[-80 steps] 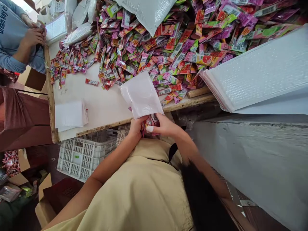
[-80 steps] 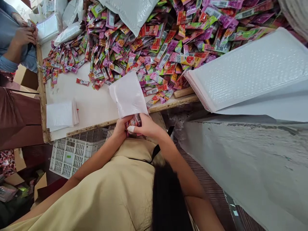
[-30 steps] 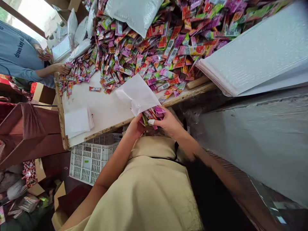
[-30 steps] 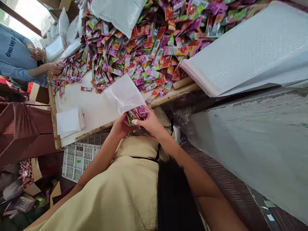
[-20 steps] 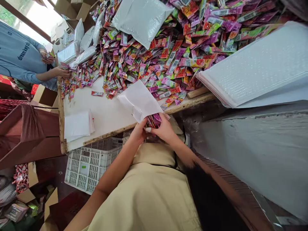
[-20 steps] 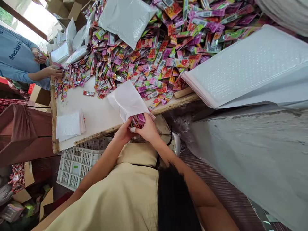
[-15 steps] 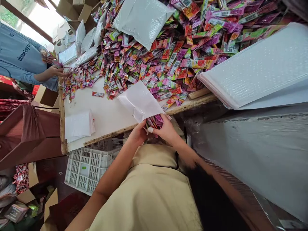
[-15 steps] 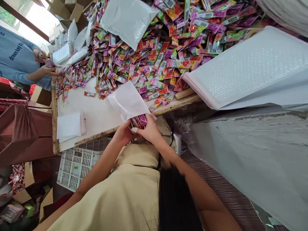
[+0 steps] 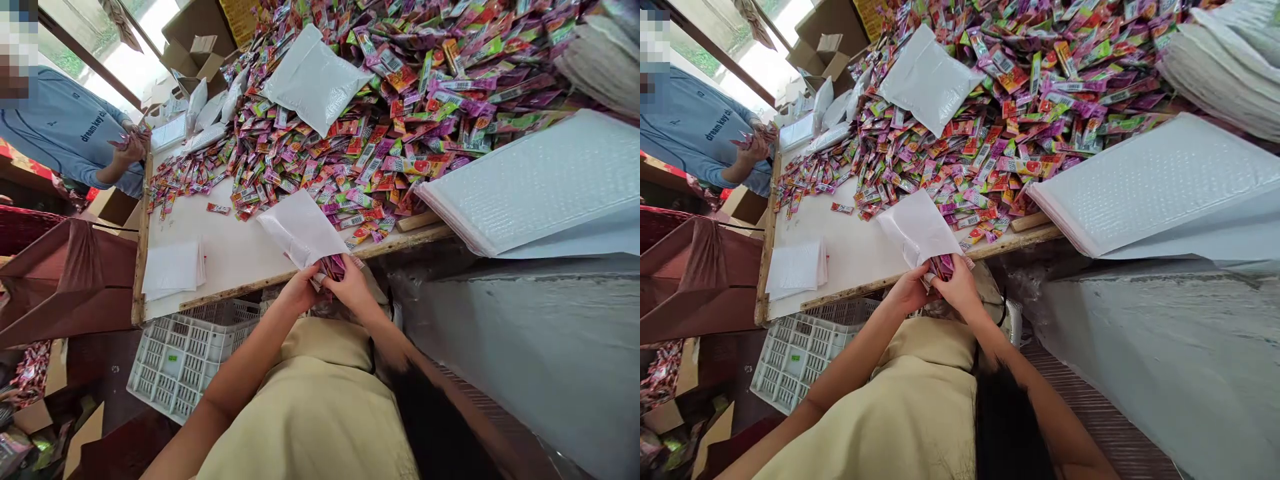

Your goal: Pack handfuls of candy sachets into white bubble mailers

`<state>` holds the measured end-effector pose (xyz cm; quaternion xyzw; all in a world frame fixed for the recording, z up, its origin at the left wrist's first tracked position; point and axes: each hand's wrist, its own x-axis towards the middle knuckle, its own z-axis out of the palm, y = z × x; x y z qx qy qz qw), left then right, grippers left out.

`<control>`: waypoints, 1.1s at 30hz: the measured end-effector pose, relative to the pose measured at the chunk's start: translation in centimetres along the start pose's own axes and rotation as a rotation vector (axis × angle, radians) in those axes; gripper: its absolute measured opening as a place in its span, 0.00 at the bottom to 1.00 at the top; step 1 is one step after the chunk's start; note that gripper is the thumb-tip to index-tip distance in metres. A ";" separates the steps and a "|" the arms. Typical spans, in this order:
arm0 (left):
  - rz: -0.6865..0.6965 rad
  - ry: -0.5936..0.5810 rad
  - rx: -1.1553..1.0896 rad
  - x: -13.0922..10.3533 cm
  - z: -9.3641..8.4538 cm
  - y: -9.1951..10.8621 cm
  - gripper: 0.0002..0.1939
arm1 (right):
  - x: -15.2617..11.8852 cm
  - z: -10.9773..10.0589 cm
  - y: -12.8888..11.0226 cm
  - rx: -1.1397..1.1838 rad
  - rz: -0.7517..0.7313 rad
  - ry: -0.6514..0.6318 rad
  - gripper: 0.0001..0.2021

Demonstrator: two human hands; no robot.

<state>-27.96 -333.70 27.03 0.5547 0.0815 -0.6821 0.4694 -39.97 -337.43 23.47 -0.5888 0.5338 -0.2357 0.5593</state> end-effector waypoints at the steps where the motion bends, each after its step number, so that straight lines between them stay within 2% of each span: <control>1: -0.006 -0.002 -0.007 -0.1 -0.1 0.0 0.09 | 0.0 0.0 0.0 0.004 0.007 0.002 0.24; 5: 0.007 -0.005 0.007 -0.6 -0.8 0.1 0.09 | 0.1 0.0 0.1 0.044 0.003 0.004 0.24; 10: 0.181 0.044 0.161 -1.3 -1.9 -0.8 0.27 | 0.1 0.2 0.4 0.105 -0.025 -0.001 0.23; 12: 0.226 0.045 0.236 -1.6 -2.3 -1.2 0.30 | 0.0 0.2 0.6 0.115 -0.030 -0.005 0.24; 15: 0.256 0.027 0.268 -1.7 -2.6 -1.8 0.30 | -0.1 0.0 0.6 0.130 -0.045 -0.020 0.24; 21: 0.272 0.068 0.298 -1.2 -2.7 -1.7 0.26 | -0.2 0.0 0.4 0.164 -0.071 -0.059 0.26; 28: 0.292 -0.029 0.392 -1.7 -2.5 -1.2 0.31 | -0.2 0.6 0.8 0.156 -0.088 -0.062 0.27; 33: 0.302 -0.099 0.386 -2.1 -2.5 -1.3 0.28 | 0.1 0.2 0.7 0.274 -0.068 -0.101 0.28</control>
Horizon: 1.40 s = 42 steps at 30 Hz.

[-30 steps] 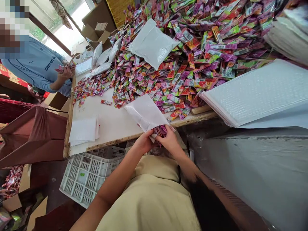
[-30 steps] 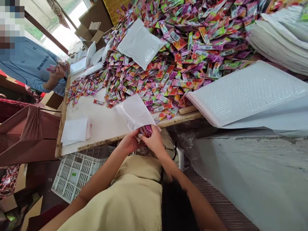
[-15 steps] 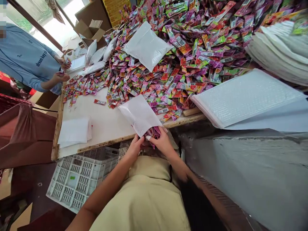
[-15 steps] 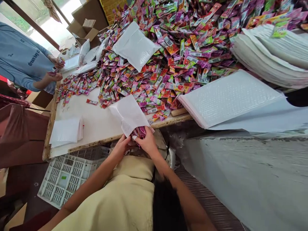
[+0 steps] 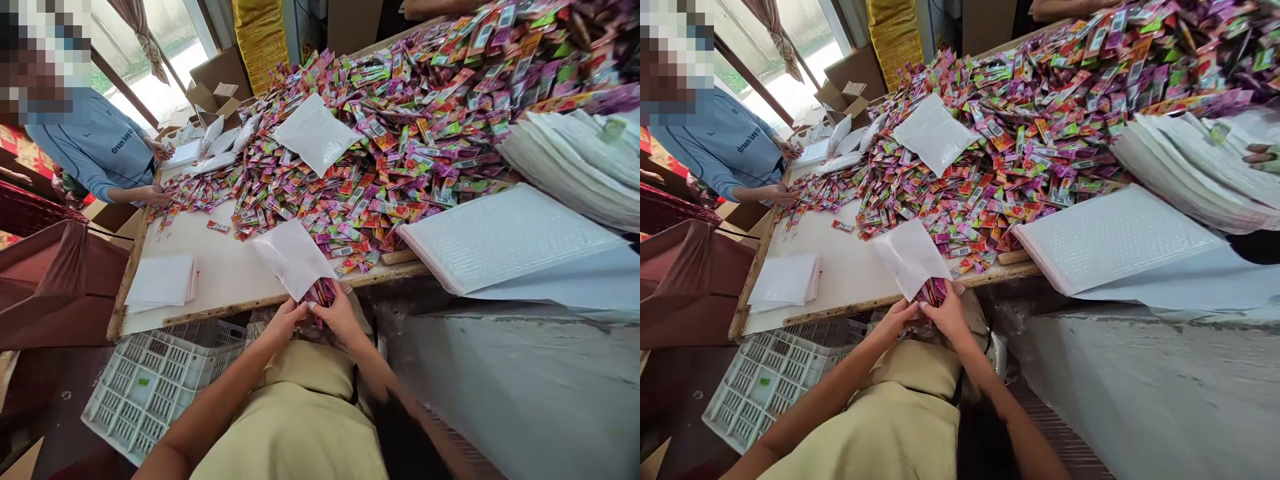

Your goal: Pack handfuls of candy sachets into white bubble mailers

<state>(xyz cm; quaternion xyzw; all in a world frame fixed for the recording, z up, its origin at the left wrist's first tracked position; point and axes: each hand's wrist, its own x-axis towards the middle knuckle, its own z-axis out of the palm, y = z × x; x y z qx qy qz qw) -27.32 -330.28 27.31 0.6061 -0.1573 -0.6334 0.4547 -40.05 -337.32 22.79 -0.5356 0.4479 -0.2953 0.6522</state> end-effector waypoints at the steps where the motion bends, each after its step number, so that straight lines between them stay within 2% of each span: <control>1: -0.001 -0.016 -0.014 0.0 0.0 0.0 0.27 | 0.1 -0.1 -0.2 0.031 0.004 -0.002 0.28; 4: -0.002 -0.044 -0.032 0.0 0.0 -0.2 0.25 | 0.1 -0.4 -1.1 0.102 0.029 -0.001 0.28; 9: 0.018 0.005 0.061 0.4 0.2 -0.5 0.22 | 0.0 0.1 -1.6 0.230 0.074 0.006 0.29; 16: -0.040 -0.023 0.131 0.4 0.1 -1.1 0.29 | 0.3 1.3 -0.9 0.286 0.084 0.067 0.28; 24: -0.056 -0.064 0.086 0.7 -0.5 -2.3 0.27 | 1.1 2.7 0.0 0.045 -0.044 0.131 0.20; 28: 0.008 -0.074 0.220 0.9 -1.0 -2.5 0.26 | 1.5 2.8 1.0 -0.181 -0.089 0.144 0.19; 32: 0.054 -0.052 0.652 -0.3 -2.0 -0.5 0.23 | 1.5 2.6 1.5 -0.221 -0.144 0.123 0.24; 33: 0.043 0.000 0.796 -0.7 -2.2 0.3 0.23 | 1.5 2.6 1.5 -0.224 -0.159 0.112 0.26; 35: 0.087 0.189 1.039 -1.5 -2.4 2.2 0.26 | 1.4 2.6 1.7 -0.232 -0.182 0.084 0.28; 37: 0.264 0.374 1.155 -1.5 -2.0 3.9 0.27 | 1.3 2.6 1.9 -0.231 -0.181 0.055 0.28; 38: 0.375 0.416 1.170 -1.1 -1.6 4.6 0.27 | 1.3 2.7 2.0 -0.229 -0.176 0.045 0.28; 40: 0.537 0.407 1.179 0.1 -0.7 5.6 0.25 | 1.3 2.8 2.2 -0.225 -0.181 0.039 0.30; 42: 0.563 0.359 1.219 1.7 0.2 6.1 0.22 | 1.4 2.8 2.4 -0.215 -0.211 0.038 0.32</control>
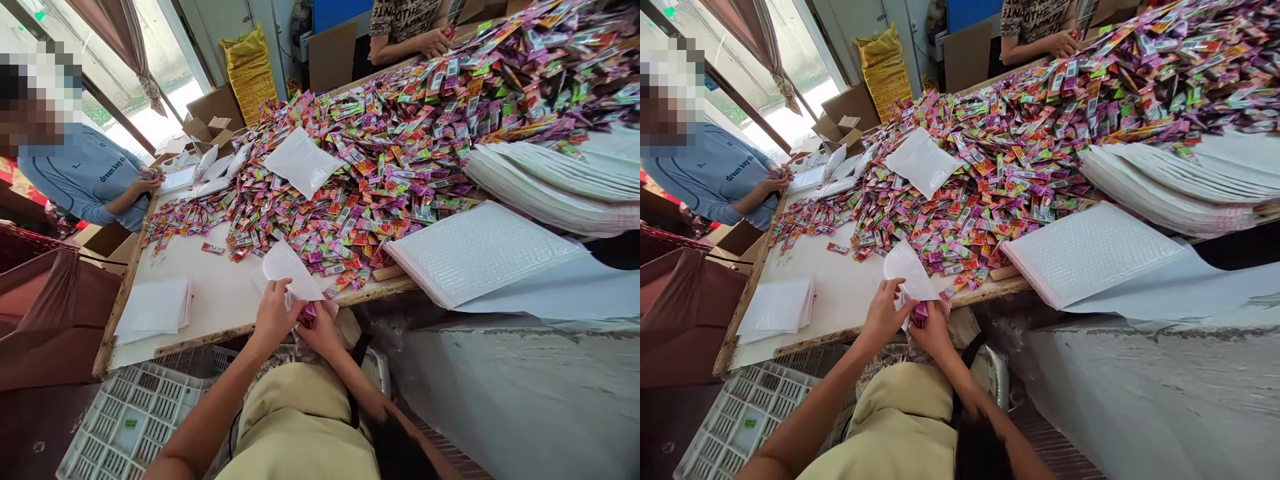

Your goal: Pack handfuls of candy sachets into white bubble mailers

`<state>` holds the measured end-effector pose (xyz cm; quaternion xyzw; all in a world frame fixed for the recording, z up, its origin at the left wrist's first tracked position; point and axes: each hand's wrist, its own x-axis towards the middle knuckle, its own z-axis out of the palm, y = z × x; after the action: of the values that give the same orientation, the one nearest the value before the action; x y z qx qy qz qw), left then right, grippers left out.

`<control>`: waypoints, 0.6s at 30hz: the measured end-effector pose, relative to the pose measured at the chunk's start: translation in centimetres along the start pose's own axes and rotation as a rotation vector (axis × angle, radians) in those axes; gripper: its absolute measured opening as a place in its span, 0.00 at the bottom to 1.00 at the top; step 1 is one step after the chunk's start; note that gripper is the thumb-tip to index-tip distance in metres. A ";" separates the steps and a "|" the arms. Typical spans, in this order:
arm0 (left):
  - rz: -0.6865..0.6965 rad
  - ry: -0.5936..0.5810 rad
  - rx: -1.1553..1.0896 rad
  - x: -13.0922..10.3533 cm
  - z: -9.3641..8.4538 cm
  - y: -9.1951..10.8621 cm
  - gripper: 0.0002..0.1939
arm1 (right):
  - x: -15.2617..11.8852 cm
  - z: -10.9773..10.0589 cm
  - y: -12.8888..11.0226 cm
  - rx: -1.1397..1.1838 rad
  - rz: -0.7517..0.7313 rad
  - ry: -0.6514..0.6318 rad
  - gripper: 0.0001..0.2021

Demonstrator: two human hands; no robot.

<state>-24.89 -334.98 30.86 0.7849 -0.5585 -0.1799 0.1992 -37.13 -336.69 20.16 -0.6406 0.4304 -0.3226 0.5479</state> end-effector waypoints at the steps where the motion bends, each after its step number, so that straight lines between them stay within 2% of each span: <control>1: 0.002 -0.028 0.027 0.7 0.4 0.2 0.20 | 0.0 0.0 0.1 0.004 -0.015 0.003 0.33; 5: -0.011 -0.114 0.143 1.8 1.9 -0.1 0.14 | 0.2 0.0 0.1 -0.008 -0.026 0.001 0.35; 11: -0.017 -0.094 0.182 1.2 3.0 -0.8 0.12 | 0.2 -0.4 -0.4 0.051 0.022 -0.003 0.35; 18: 0.015 -0.093 0.065 1.7 2.1 -0.9 0.12 | -0.1 0.0 -0.1 0.098 -0.003 0.000 0.36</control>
<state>-24.70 -336.55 28.49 0.7775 -0.5785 -0.1967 0.1488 -37.17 -336.62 20.23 -0.6135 0.4131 -0.3440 0.5785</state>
